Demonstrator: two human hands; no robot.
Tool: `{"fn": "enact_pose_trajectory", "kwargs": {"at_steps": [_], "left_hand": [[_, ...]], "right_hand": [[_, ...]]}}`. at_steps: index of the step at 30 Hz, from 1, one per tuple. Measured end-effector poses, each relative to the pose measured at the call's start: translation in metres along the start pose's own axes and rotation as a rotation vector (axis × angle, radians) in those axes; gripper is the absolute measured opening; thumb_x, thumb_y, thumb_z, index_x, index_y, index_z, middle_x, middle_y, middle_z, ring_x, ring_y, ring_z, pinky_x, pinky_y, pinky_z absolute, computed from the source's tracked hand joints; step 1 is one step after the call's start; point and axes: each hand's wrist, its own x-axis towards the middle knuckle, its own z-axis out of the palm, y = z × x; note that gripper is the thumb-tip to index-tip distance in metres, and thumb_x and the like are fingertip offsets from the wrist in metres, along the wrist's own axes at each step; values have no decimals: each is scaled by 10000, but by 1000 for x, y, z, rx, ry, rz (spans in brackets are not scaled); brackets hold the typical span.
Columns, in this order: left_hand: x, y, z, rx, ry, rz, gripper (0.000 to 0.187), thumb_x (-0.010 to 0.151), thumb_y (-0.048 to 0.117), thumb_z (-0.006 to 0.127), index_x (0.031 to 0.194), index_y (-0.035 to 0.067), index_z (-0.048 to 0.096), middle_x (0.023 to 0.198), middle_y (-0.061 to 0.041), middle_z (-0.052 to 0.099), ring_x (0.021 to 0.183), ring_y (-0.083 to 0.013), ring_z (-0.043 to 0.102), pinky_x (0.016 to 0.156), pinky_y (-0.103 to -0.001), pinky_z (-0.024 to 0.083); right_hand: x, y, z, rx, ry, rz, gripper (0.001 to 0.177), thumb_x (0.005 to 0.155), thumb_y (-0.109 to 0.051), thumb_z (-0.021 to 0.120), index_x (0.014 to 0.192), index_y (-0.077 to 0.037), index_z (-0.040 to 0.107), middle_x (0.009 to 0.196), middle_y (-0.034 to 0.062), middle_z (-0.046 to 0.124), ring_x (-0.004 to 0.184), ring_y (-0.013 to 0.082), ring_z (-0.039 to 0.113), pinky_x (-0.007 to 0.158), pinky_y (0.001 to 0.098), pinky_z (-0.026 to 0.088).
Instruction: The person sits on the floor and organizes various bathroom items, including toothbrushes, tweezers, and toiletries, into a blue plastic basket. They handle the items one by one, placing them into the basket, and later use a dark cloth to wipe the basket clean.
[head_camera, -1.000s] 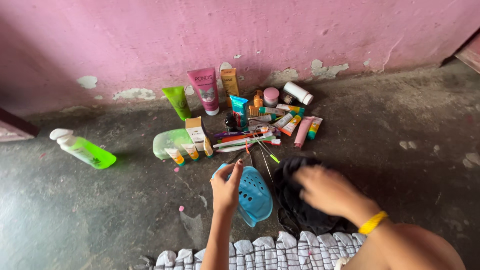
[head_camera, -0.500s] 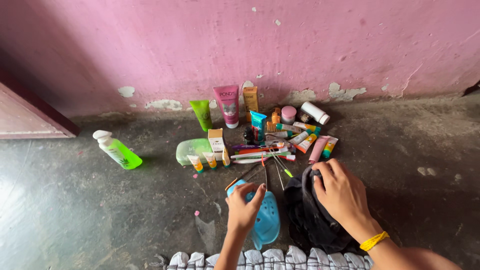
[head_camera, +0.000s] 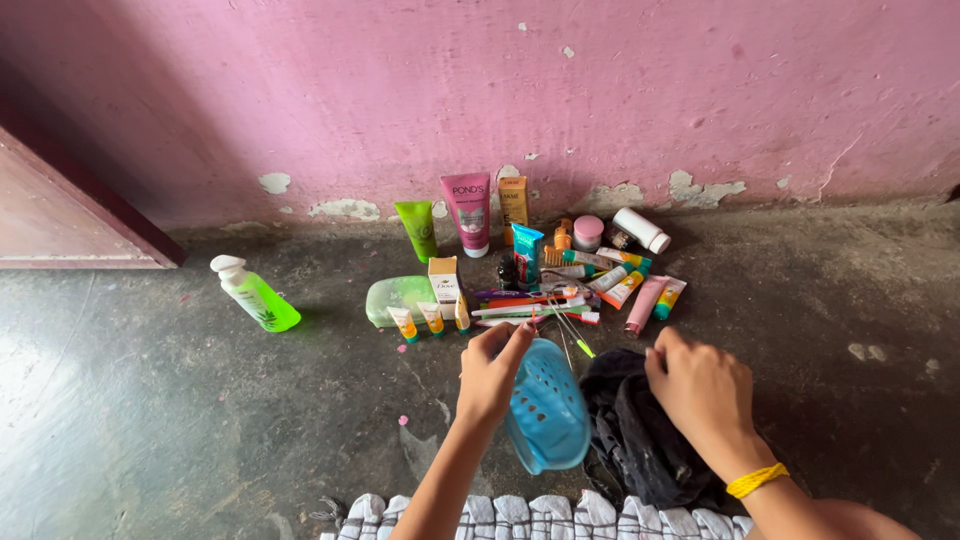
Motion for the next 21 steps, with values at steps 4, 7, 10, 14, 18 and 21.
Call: {"fn": "enact_pose_trajectory", "kwargs": {"at_steps": [4, 7, 10, 14, 18, 21], "left_hand": [[-1, 1, 13, -172, -85, 41, 463, 901, 451, 638, 910, 1, 746, 778, -51, 722, 748, -92, 619, 719, -270, 505], [-4, 11, 23, -110, -205, 54, 487, 897, 469, 630, 942, 1, 755, 802, -72, 735, 769, -117, 639, 741, -286, 511], [-13, 23, 28, -31, -291, 82, 523, 882, 482, 648, 1044, -8, 731, 917, -126, 744, 864, -175, 654, 792, -340, 515], [-16, 34, 29, -10, -268, 261, 717, 860, 530, 689, 1316, -10, 569, 1275, -196, 668, 1199, -269, 636, 1017, -394, 484], [-21, 39, 26, 7, -269, 448, 1011, 799, 537, 786, 1536, -14, 367, 1549, -250, 443, 1455, -350, 423, 1190, -448, 325], [-31, 44, 31, 177, -277, 708, 1246, 611, 531, 890, 1515, -61, 272, 1510, -283, 392, 1421, -404, 386, 1186, -475, 297]], "right_hand": [[7, -1, -3, 783, -5, -239, 346, 910, -354, 666, 1126, -96, 745, 999, 138, 814, 891, 229, 805, 757, 348, 625], [-2, -8, 9, 986, -262, -379, 437, 818, -238, 740, 1224, -96, 664, 1019, 124, 838, 858, 212, 816, 732, 334, 648], [-5, -10, 14, 825, -271, -292, 501, 740, -84, 766, 1225, -86, 641, 988, 117, 843, 899, 175, 839, 737, 343, 656], [6, -1, 20, 827, 8, -241, 537, 763, -50, 796, 1272, -78, 626, 1012, 148, 809, 891, 181, 802, 760, 342, 624], [22, 13, 22, 1056, 187, -18, 628, 786, 10, 722, 1375, -64, 516, 1030, 151, 759, 864, 229, 759, 663, 370, 621], [32, 23, 20, 1305, 162, 155, 594, 800, 19, 662, 1358, -57, 472, 1084, 100, 714, 900, 225, 748, 649, 381, 662]]}}
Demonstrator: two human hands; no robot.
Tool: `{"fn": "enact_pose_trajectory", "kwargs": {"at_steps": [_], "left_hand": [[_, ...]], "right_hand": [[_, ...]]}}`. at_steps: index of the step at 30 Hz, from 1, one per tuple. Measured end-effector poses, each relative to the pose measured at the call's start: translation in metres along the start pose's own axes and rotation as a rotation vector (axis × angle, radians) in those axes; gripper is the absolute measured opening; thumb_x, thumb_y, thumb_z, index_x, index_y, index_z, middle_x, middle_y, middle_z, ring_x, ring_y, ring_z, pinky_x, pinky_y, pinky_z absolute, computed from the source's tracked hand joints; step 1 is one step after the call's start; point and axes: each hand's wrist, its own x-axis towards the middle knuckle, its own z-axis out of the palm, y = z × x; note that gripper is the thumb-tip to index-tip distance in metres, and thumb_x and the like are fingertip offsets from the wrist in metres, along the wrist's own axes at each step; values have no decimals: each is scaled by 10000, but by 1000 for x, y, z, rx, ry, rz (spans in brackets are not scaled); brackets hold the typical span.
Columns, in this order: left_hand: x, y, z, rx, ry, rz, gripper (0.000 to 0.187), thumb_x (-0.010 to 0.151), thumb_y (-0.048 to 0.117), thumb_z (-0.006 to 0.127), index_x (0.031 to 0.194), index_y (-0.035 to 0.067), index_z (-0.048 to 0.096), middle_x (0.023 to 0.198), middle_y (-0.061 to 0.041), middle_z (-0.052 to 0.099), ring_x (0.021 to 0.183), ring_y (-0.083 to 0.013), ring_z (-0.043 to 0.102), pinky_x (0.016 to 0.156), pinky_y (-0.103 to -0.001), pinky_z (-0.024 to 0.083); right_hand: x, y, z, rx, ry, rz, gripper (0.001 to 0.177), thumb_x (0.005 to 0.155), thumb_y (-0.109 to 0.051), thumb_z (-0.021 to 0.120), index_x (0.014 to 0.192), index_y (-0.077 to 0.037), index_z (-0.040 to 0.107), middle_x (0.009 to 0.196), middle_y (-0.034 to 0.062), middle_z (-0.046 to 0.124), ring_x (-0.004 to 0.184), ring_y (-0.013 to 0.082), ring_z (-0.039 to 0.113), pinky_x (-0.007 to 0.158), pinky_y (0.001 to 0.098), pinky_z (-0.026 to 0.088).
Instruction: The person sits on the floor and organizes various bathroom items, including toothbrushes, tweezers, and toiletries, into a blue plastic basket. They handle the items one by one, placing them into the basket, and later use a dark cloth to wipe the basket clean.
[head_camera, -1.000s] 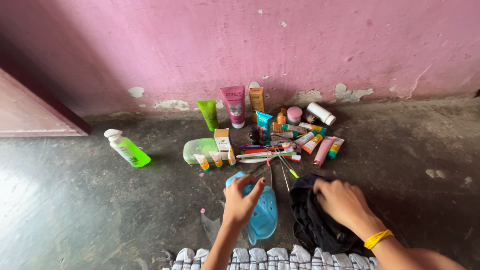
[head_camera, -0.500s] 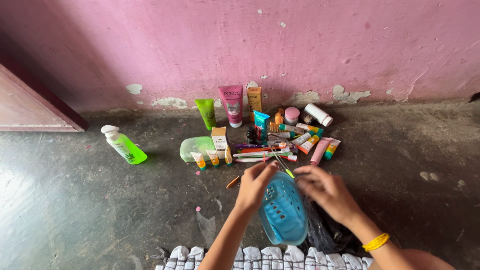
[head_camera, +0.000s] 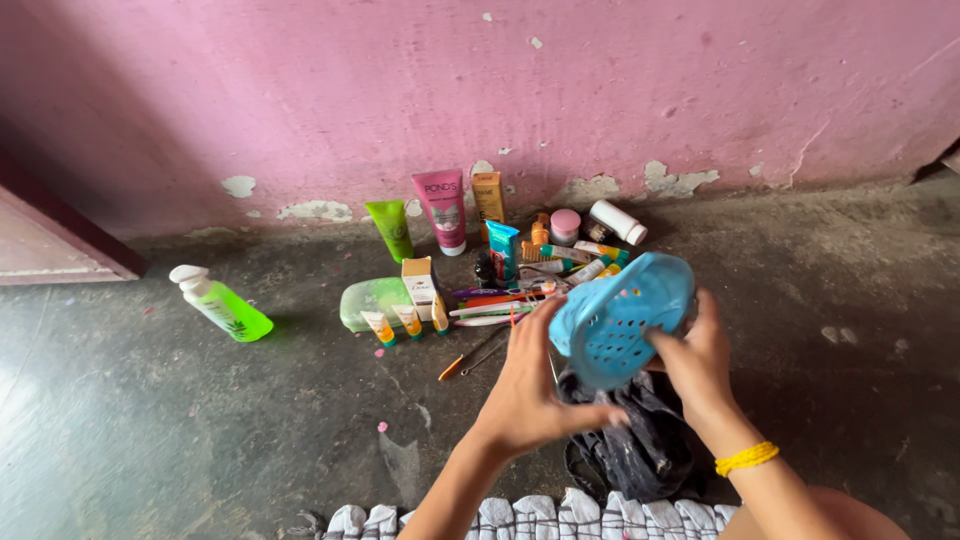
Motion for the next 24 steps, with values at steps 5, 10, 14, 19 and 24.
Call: {"fn": "enact_pose_trajectory", "kwargs": {"at_steps": [5, 10, 14, 19, 24], "left_hand": [[9, 1, 32, 212, 100, -65, 1020, 660, 292, 886, 1498, -12, 389, 1414, -232, 530, 1333, -424, 479, 1143, -486, 390], [19, -24, 41, -13, 112, -114, 868, 720, 209, 866, 1459, 23, 449, 1378, -201, 601, 1307, -399, 538, 1105, -481, 421], [26, -37, 57, -34, 24, -102, 833, 766, 207, 835, 1483, 25, 453, 1391, -208, 597, 1326, -403, 536, 1116, -480, 418], [33, -42, 88, 46, 64, -187, 802, 851, 270, 818, 1505, 26, 424, 1437, -224, 538, 1333, -423, 513, 1127, -476, 423], [31, -30, 104, 223, -200, -137, 979, 718, 419, 883, 1510, 99, 406, 1427, -188, 526, 1324, -425, 481, 1129, -577, 379]], "right_hand": [[9, -7, -15, 56, -64, 235, 450, 862, -107, 658, 1291, -110, 522, 1065, 123, 708, 901, 254, 737, 639, 417, 649], [26, -20, -44, -89, 90, 110, 328, 932, -183, 696, 1235, -80, 623, 1034, 52, 669, 894, 151, 680, 659, 358, 587], [40, -15, -64, 64, 129, 154, 350, 904, -105, 708, 1253, -115, 677, 1001, 27, 662, 840, 122, 645, 653, 312, 529], [58, 7, -79, 256, 373, 154, 260, 962, -64, 646, 1218, -88, 681, 1126, 53, 690, 924, 148, 672, 729, 341, 563], [86, 37, -118, 503, 582, 272, 326, 986, -39, 569, 1283, -170, 598, 1268, 61, 654, 1051, 226, 663, 825, 464, 552]]}}
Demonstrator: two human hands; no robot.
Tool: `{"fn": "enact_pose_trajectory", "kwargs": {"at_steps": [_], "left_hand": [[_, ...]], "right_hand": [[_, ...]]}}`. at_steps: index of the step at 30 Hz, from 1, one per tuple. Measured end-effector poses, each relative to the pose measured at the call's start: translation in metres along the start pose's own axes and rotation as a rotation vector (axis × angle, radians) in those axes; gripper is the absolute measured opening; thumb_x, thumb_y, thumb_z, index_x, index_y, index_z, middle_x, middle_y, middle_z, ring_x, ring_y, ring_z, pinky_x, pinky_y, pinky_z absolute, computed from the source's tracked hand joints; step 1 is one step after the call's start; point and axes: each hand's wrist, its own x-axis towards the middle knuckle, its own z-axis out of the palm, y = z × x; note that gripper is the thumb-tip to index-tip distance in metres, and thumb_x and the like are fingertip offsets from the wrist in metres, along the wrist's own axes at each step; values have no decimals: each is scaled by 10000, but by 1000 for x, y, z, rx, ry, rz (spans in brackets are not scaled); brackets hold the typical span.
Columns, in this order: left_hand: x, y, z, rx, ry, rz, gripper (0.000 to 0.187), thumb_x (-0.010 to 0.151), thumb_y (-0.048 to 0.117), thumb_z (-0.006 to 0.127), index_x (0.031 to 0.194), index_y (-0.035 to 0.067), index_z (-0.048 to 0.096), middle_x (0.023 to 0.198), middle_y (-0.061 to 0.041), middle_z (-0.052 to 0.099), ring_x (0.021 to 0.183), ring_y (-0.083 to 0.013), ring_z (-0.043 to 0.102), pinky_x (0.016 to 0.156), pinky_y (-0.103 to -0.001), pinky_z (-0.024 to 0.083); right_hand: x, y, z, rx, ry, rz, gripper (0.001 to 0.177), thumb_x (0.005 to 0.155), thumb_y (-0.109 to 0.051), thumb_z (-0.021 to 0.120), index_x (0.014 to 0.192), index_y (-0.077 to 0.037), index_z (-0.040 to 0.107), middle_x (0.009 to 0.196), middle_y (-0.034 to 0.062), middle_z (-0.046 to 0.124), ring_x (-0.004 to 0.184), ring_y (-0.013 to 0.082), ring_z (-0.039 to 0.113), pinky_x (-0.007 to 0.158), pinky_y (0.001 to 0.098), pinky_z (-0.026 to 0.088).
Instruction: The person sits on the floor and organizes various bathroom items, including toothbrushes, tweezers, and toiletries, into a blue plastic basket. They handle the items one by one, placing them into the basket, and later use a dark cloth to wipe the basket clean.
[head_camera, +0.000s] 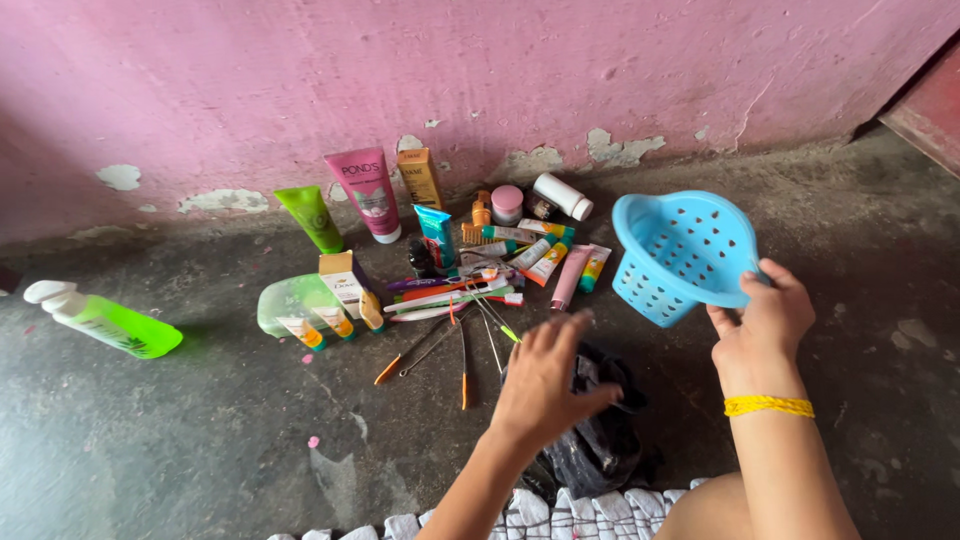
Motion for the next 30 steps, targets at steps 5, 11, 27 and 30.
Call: {"fn": "enact_pose_trajectory", "kwargs": {"at_steps": [5, 11, 27, 30], "left_hand": [[-10, 11, 18, 349, -519, -88, 1111, 594, 452, 979, 1516, 241, 397, 1561, -227, 317, 1442, -511, 289, 1036, -819, 248], [-38, -34, 70, 442, -327, 63, 749, 676, 139, 841, 1382, 261, 624, 1346, -132, 566, 1201, -390, 550, 862, -558, 534], [-55, -9, -111, 424, -170, -74, 420, 590, 241, 731, 990, 115, 713, 863, -100, 722, 832, -339, 715, 709, -470, 568], [-65, -18, -128, 536, -318, -228, 497, 624, 236, 710, 1118, 180, 713, 838, -121, 732, 799, -350, 734, 710, -481, 582]], "right_hand": [[41, 16, -15, 115, 94, 119, 391, 1001, -20, 512, 1336, -214, 564, 1270, 69, 658, 1084, 258, 668, 853, 483, 512], [56, 22, -24, 116, 64, 94, 422, 999, -5, 512, 1359, -220, 560, 1332, 63, 648, 1146, 247, 677, 901, 494, 522], [92, 57, -45, 157, -22, 319, 356, 955, -27, 660, 1126, -336, 703, 1313, 9, 672, 1193, 264, 623, 881, 447, 541], [103, 59, -47, 107, -26, 366, 334, 949, -52, 675, 1077, -358, 717, 1303, -9, 676, 1202, 258, 615, 885, 438, 536]]}}
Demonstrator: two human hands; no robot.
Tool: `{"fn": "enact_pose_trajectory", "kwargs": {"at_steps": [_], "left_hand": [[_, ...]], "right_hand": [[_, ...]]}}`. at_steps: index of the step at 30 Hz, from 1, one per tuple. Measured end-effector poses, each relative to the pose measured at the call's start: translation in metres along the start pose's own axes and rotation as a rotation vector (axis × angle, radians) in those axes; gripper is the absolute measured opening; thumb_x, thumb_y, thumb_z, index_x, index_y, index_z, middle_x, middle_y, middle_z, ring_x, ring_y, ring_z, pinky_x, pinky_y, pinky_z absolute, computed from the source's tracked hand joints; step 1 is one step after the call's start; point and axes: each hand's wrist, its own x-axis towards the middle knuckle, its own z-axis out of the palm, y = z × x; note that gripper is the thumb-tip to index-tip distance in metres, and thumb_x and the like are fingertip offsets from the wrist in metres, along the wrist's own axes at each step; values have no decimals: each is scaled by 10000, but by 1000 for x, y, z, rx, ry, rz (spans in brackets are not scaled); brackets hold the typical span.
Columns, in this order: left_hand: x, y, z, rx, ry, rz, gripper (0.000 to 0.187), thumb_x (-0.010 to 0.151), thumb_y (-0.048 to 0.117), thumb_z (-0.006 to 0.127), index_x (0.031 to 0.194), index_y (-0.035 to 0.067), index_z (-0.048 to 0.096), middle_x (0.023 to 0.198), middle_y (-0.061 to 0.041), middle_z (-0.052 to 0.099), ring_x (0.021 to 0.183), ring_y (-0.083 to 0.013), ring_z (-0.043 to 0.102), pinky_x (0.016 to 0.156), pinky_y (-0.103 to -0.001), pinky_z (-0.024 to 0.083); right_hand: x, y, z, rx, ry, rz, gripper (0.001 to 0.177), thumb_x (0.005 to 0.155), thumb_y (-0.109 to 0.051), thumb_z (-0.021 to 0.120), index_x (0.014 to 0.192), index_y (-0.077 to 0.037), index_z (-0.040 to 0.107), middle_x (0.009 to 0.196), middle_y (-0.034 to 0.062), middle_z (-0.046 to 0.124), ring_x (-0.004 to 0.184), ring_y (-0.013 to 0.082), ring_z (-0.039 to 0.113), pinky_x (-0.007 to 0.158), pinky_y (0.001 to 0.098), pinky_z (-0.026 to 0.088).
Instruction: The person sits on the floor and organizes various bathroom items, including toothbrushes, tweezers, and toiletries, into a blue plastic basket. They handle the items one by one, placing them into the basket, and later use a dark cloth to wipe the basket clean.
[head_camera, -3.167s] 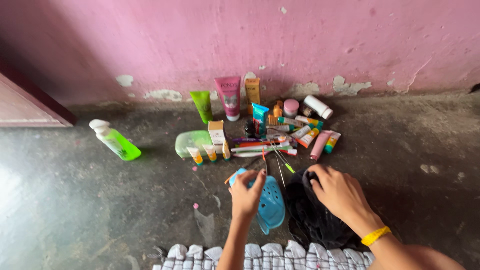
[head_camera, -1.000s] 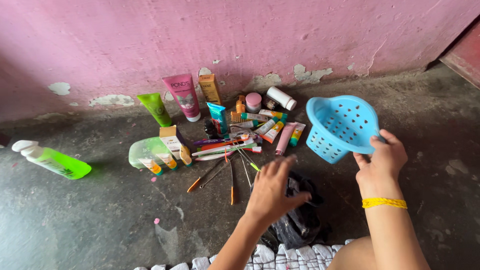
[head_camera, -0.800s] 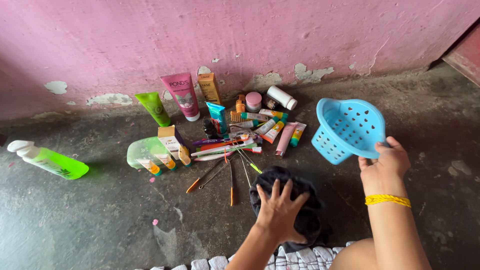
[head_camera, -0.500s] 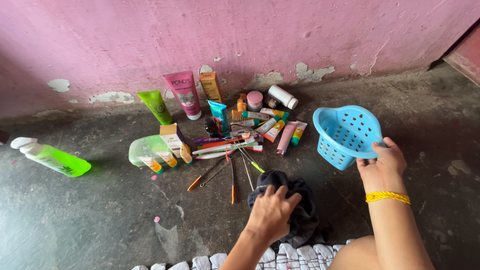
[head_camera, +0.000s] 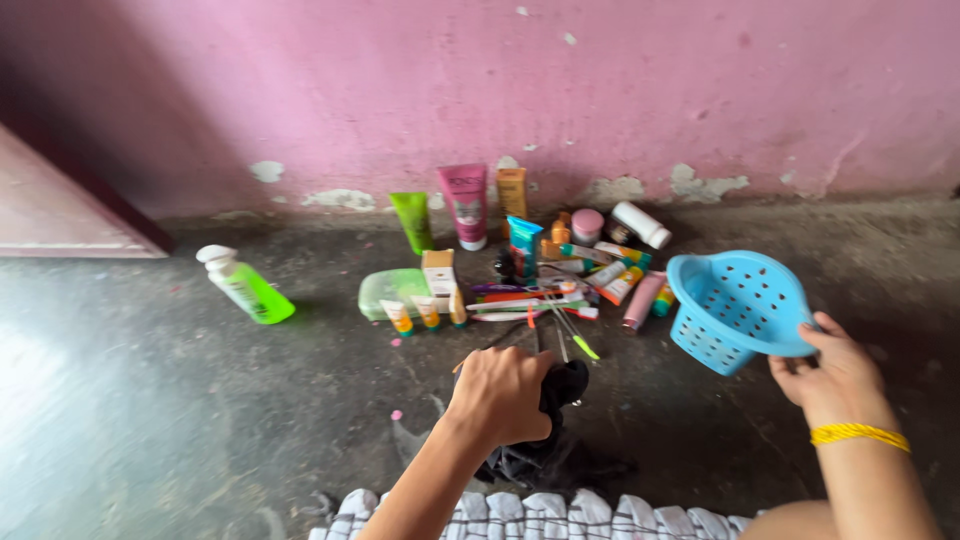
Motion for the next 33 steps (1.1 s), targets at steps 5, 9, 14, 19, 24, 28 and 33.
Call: {"fn": "enact_pose_trajectory", "kwargs": {"at_steps": [5, 9, 14, 19, 24, 28, 33], "left_hand": [[-11, -25, 32, 167, -387, -154, 575, 652, 475, 828, 1103, 126, 753, 1070, -130, 694, 1081, -346, 677, 885, -564, 558], [-26, -39, 52, 138, -600, -172, 745, 684, 697, 830, 1149, 119, 754, 1148, -143, 656, 1213, -405, 600, 1084, -700, 329], [-32, -58, 60, -16, -80, -40, 392, 795, 536, 748, 841, 150, 800, 917, -86, 745, 1022, -329, 669, 942, -530, 471], [-28, -56, 60, -160, 202, 27, 139, 799, 314, 717, 769, 187, 767, 843, -47, 725, 857, -284, 696, 744, -443, 541], [-22, -53, 71, -271, 407, 123, 67, 745, 126, 710, 796, 147, 748, 790, -65, 718, 819, -296, 707, 668, -441, 546], [-11, -57, 83, -297, 319, 6, 125, 798, 90, 692, 814, 187, 768, 713, -95, 694, 710, -298, 707, 663, -444, 553], [-11, -69, 82, -230, 414, 69, 149, 727, 24, 670, 698, 161, 719, 640, -79, 689, 678, -289, 698, 814, -441, 537]], "right_hand": [[-6, -4, 3, -150, 21, 51, 342, 927, -66, 705, 1041, -386, 737, 1293, -56, 660, 1219, 179, 600, 937, 419, 538], [-12, -5, 10, -258, 30, 66, 340, 931, -80, 703, 1084, -379, 748, 1292, -47, 638, 1217, 166, 578, 973, 382, 527], [-22, -3, 17, -253, 193, 72, 323, 928, -94, 699, 1112, -348, 775, 1271, -39, 653, 1204, 143, 603, 981, 361, 546], [-26, -8, 9, -213, 248, 113, 359, 975, -95, 621, 1164, -356, 779, 1275, -32, 620, 1213, 142, 575, 1036, 388, 478], [-37, -13, 13, -278, 228, 41, 332, 968, -81, 588, 1163, -305, 736, 1335, -68, 649, 1255, 178, 579, 1080, 420, 423], [-49, -13, 17, -332, 273, -30, 253, 956, -87, 640, 1161, -233, 665, 1387, 50, 578, 1301, 227, 559, 1099, 527, 363], [-55, 2, 27, -485, 197, -879, 459, 841, 66, 657, 1230, -179, 654, 1358, 69, 594, 1308, 212, 584, 1109, 395, 460]]}}
